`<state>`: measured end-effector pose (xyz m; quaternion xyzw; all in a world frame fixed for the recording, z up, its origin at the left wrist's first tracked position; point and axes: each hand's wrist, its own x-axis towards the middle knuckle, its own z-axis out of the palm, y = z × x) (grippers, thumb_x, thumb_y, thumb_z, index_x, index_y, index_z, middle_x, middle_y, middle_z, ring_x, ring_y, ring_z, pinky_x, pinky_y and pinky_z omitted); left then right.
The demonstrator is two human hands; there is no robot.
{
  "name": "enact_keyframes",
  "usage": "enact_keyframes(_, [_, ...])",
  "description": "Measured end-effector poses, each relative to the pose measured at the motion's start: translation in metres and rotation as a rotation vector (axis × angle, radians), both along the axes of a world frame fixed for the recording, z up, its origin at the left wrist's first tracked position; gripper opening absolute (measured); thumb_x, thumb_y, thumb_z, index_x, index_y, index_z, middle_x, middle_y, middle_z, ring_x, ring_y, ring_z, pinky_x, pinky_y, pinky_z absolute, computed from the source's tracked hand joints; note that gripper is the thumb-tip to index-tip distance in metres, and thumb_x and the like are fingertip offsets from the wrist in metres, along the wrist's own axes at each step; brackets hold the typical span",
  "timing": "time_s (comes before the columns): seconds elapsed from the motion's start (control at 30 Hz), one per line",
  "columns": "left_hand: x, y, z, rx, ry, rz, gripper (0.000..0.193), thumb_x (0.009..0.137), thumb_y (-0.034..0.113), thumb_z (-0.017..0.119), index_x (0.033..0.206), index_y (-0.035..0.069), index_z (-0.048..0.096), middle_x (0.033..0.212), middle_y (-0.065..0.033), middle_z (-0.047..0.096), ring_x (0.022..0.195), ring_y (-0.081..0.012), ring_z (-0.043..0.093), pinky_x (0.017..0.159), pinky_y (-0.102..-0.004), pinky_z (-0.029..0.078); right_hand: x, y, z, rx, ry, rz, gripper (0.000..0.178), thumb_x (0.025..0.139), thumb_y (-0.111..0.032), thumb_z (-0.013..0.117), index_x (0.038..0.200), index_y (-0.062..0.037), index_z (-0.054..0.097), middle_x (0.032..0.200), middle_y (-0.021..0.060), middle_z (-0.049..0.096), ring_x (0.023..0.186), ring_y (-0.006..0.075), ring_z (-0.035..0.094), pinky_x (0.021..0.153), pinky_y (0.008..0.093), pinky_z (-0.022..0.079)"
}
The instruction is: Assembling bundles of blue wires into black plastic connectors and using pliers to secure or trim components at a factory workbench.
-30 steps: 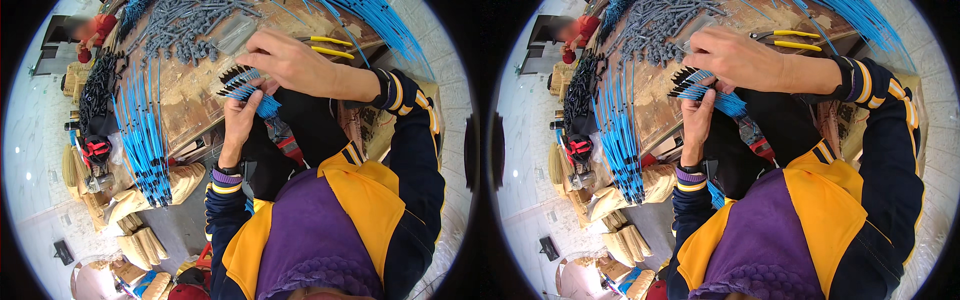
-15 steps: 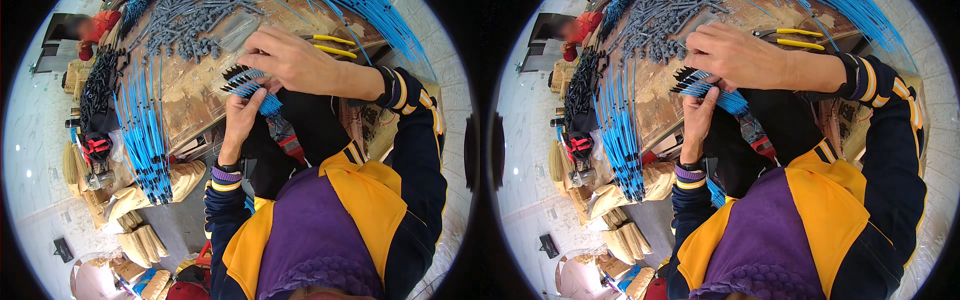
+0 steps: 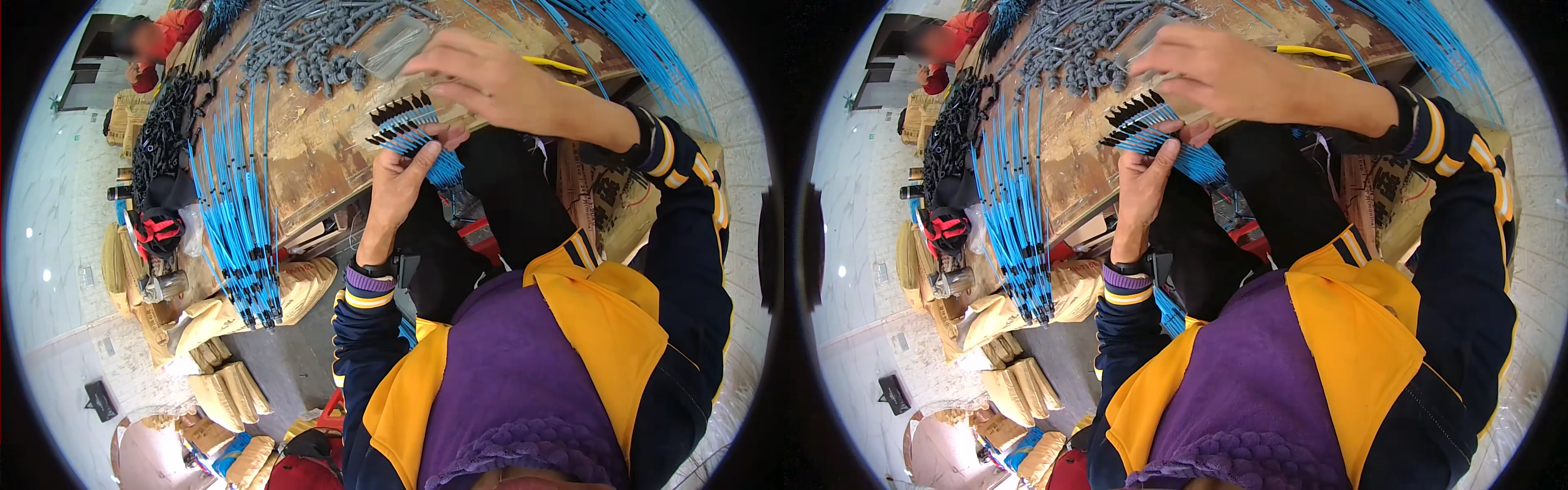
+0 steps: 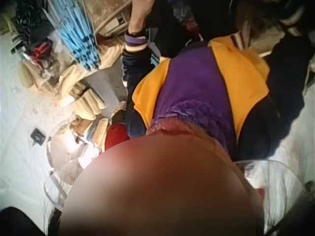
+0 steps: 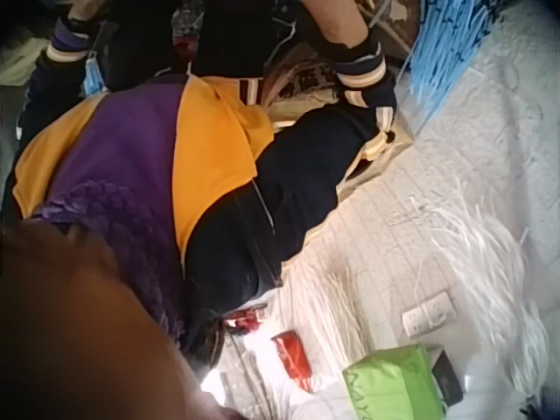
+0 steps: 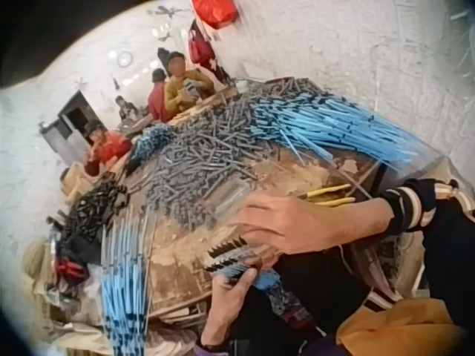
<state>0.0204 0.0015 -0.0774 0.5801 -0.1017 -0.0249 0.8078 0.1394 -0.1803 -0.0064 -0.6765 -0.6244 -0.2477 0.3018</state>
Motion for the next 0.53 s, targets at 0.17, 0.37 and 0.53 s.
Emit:
enact_keyframes(0.17, [0.000,-0.001,-0.001,-0.060,0.009,-0.006,0.029,0.099,0.005,0.051,0.124,-0.008,0.054,0.117,-0.0216,0.064,0.113,-0.0314,0.062,0.099,-0.0387,0.049,0.000,-0.019,0.008,-0.014,0.194,-0.066,0.017,0.086,-0.007,0.066,0.102,-0.0046,0.065,0.098,0.0081,0.058,0.085,0.0241,0.058,0.071,0.0336,0.047])
enact_keyframes(0.37, [0.001,-0.003,-0.001,-0.066,0.039,0.006,0.030,0.098,0.005,0.052,0.125,-0.008,0.053,0.116,-0.0217,0.065,0.112,-0.0323,0.062,0.098,-0.0390,0.049,-0.002,-0.021,0.017,0.017,0.061,-0.130,0.011,0.086,-0.008,0.066,0.097,-0.0060,0.067,0.093,0.0074,0.058,0.082,0.0236,0.057,0.069,0.0334,0.045])
enact_keyframes(0.53, [-0.001,-0.002,0.000,-0.046,0.057,-0.007,0.030,0.098,0.005,0.053,0.126,-0.008,0.053,0.116,-0.0215,0.065,0.112,-0.0321,0.062,0.097,-0.0392,0.050,-0.004,-0.024,0.017,-0.021,0.110,-0.144,0.011,0.086,-0.008,0.066,0.097,-0.0064,0.067,0.093,0.0073,0.058,0.083,0.0238,0.057,0.069,0.0332,0.045])
